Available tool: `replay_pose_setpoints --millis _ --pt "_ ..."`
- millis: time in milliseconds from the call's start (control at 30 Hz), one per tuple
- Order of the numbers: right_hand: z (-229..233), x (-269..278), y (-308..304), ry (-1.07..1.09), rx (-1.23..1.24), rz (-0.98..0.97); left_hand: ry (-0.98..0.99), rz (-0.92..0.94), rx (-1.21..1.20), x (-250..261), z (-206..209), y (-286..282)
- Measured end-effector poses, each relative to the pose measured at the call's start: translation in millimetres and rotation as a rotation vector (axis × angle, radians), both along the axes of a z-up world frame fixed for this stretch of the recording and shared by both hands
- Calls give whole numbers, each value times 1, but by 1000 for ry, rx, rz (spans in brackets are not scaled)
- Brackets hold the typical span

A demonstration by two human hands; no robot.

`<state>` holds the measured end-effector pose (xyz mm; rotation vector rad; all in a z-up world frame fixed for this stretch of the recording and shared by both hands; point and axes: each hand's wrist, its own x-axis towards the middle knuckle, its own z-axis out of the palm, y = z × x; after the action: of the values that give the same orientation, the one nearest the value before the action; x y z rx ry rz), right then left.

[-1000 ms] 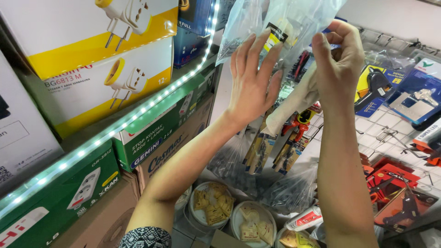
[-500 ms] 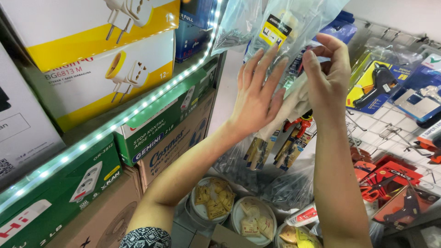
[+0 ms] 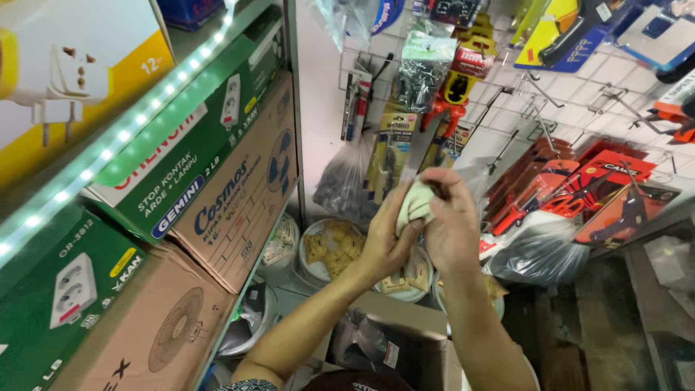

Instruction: The person removes packaged items from a rack, places them into a cardboard box on the floor, and wipes several packaged items with a cloth.

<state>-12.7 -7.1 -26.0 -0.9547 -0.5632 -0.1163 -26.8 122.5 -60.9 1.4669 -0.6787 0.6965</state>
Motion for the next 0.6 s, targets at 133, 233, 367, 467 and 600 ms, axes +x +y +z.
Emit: replay_pose_setpoints --millis 133,233,367,467,600 --pt "-62 -26 -41 -5 -449 -201 250 -8 -158 -14 -56 -40" --pt "-101 -44 -72 139 -535 -215 372 -74 -256 -20 -89 -73" --pt "-150 -65 -114 111 -667 -348 695 -116 -363 -33 -138 -128" --pt "-183 -78 -138 137 -697 -335 764 -258 -539 -36 -175 -164" --pt "-219 -90 -166 173 -752 -306 849 -199 -558 -56 -214 -196"
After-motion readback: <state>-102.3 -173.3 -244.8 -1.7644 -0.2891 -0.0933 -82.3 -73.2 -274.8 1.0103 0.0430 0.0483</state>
